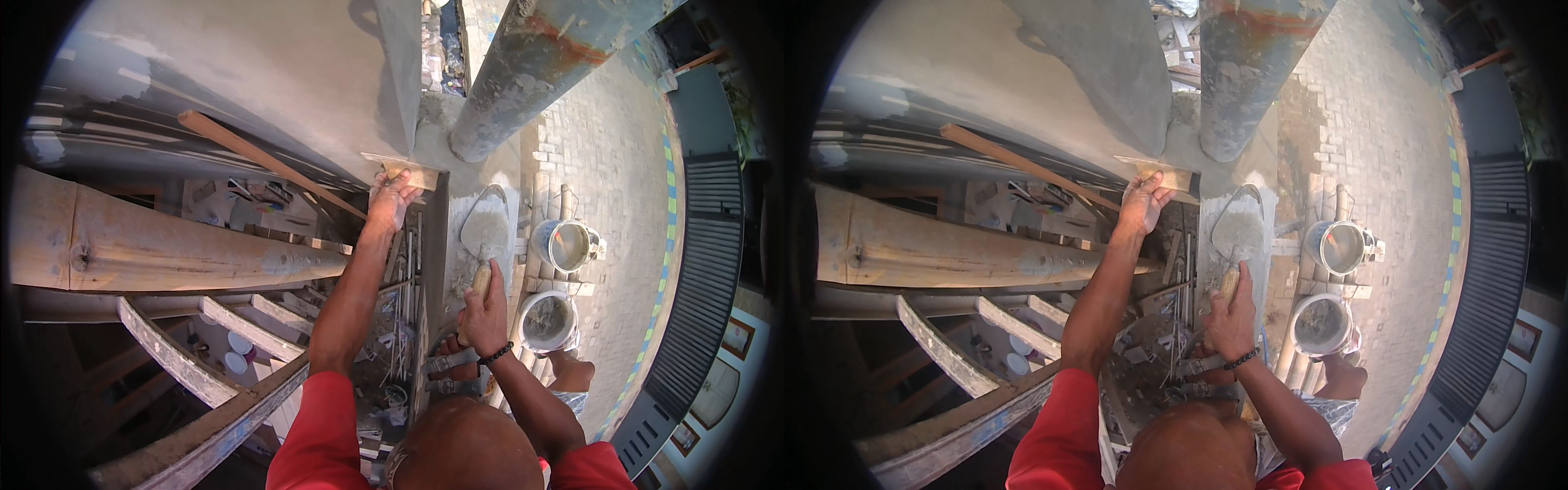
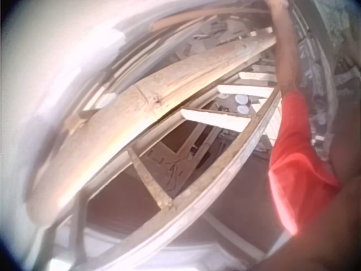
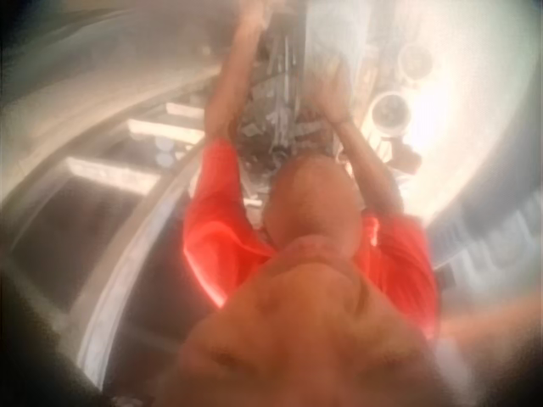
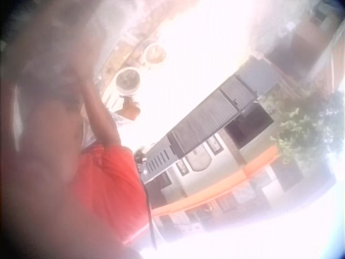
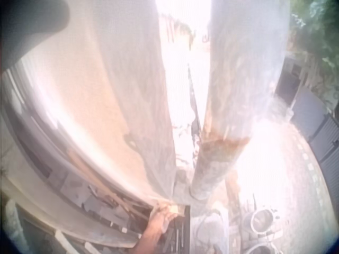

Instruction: The person applies plaster to a vertical wall using a trowel and a wooden straightedge. They repeatedly scoop plaster from a bucket, spread it on the wall, and smooth the surface with the straightedge.

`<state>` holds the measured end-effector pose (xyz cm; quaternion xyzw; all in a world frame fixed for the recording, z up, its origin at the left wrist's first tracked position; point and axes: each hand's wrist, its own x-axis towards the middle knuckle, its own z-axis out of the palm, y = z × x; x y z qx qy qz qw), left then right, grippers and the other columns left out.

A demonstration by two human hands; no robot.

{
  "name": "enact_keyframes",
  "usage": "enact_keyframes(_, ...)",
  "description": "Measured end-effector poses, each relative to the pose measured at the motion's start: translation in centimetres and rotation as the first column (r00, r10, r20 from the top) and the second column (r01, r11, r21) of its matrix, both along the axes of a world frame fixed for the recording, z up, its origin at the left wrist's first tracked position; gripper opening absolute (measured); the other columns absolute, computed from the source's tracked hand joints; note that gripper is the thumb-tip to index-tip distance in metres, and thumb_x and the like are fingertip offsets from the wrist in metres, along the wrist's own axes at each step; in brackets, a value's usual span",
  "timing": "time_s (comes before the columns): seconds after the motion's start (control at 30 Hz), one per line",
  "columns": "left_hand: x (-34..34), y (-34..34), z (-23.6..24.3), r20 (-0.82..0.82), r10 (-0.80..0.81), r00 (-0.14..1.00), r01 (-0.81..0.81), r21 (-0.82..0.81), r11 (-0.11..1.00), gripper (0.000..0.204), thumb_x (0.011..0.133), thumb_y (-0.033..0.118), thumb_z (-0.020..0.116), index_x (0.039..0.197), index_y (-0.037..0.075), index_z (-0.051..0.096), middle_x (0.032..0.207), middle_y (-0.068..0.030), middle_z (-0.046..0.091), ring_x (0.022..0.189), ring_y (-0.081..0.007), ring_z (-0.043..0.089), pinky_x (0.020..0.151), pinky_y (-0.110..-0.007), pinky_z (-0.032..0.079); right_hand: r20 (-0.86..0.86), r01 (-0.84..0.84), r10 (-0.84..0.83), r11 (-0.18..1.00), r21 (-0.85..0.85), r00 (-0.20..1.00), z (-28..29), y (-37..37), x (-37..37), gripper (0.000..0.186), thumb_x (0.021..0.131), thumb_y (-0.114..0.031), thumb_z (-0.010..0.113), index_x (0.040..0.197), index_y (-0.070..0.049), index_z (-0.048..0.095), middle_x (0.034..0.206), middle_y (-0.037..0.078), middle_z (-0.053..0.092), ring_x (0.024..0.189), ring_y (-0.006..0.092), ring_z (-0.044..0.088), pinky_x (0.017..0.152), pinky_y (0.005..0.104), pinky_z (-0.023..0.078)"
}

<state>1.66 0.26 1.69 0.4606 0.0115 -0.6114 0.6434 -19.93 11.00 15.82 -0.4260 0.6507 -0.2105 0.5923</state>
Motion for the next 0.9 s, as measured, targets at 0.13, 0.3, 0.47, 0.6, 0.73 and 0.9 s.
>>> enact_keyframes(0.13,-0.3,-0.1,0.2,0.000,0.006,1.000,-0.006,0.003,1.000,0.046,0.085,0.007,0.064,0.118,0.004,0.032,0.097,-0.0100,0.057,0.079,-0.0225,0.063,0.077,-0.041,0.052,-0.053,-0.223,0.218,0.969,-0.103,0.974,0.2,-0.2,-1.3,0.064,0.083,-0.011,0.051,0.138,0.003,0.023,0.105,0.032,0.055,0.076,0.0441,0.060,0.076,0.0444,0.048)
enact_keyframes(0.3,0.0,-0.1,-0.5,0.013,0.006,1.000,-0.006,0.008,1.000,0.037,0.085,0.007,0.065,0.111,0.004,0.039,0.096,-0.0102,0.059,0.078,-0.0232,0.064,0.076,-0.039,0.052,-0.069,-0.457,0.455,0.859,-0.231,0.888,-1.1,-3.9,-0.6,0.061,0.083,-0.011,0.050,0.138,0.001,0.026,0.099,0.026,0.054,0.076,0.0363,0.055,0.071,0.0395,0.045)
enact_keyframes(0.47,-0.1,-0.2,-0.7,0.012,-0.026,1.000,0.026,-0.022,0.999,0.028,0.087,0.009,0.062,0.107,0.008,0.042,0.098,-0.0082,0.060,0.082,-0.0206,0.064,0.073,-0.035,0.052,-0.086,-0.458,0.460,0.812,-0.363,0.884,-4.6,-6.8,-0.1,0.060,0.084,-0.009,0.049,0.139,-0.002,0.027,0.081,0.015,0.056,0.054,0.0194,0.050,0.053,0.0321,0.045)
enact_keyframes(0.6,-0.1,-0.1,-0.4,0.024,-0.007,1.000,0.007,-0.011,1.000,0.027,0.086,0.007,0.063,0.105,0.005,0.044,0.093,-0.0097,0.061,0.078,-0.0233,0.064,0.075,-0.037,0.052,-0.074,-0.485,0.486,0.823,-0.296,0.871,-3.6,-8.4,0.8,0.061,0.082,-0.017,0.050,0.136,0.001,0.029,0.102,0.036,0.055,0.094,0.0507,0.054,0.083,0.0486,0.044)
enact_keyframes(0.73,0.0,0.0,-0.6,0.020,-0.008,1.000,0.008,-0.018,1.000,0.027,0.086,0.007,0.063,0.105,0.005,0.045,0.095,-0.0102,0.061,0.078,-0.0229,0.064,0.076,-0.037,0.052,-0.109,-0.553,0.542,0.812,-0.188,0.833,-2.5,-8.7,0.7,0.060,0.082,-0.018,0.050,0.136,0.001,0.029,0.094,0.035,0.058,0.090,0.0505,0.055,0.081,0.0494,0.044)
enact_keyframes(0.9,0.0,-0.1,-0.6,0.015,-0.002,1.000,0.002,-0.006,1.000,0.026,0.086,0.007,0.063,0.105,0.004,0.045,0.096,-0.0104,0.061,0.081,-0.0230,0.064,0.075,-0.037,0.052,-0.185,-0.619,0.591,0.753,-0.222,0.785,-1.8,-8.3,0.1,0.059,0.083,-0.017,0.050,0.135,0.000,0.029,0.089,0.034,0.058,0.087,0.0502,0.056,0.079,0.0501,0.044)
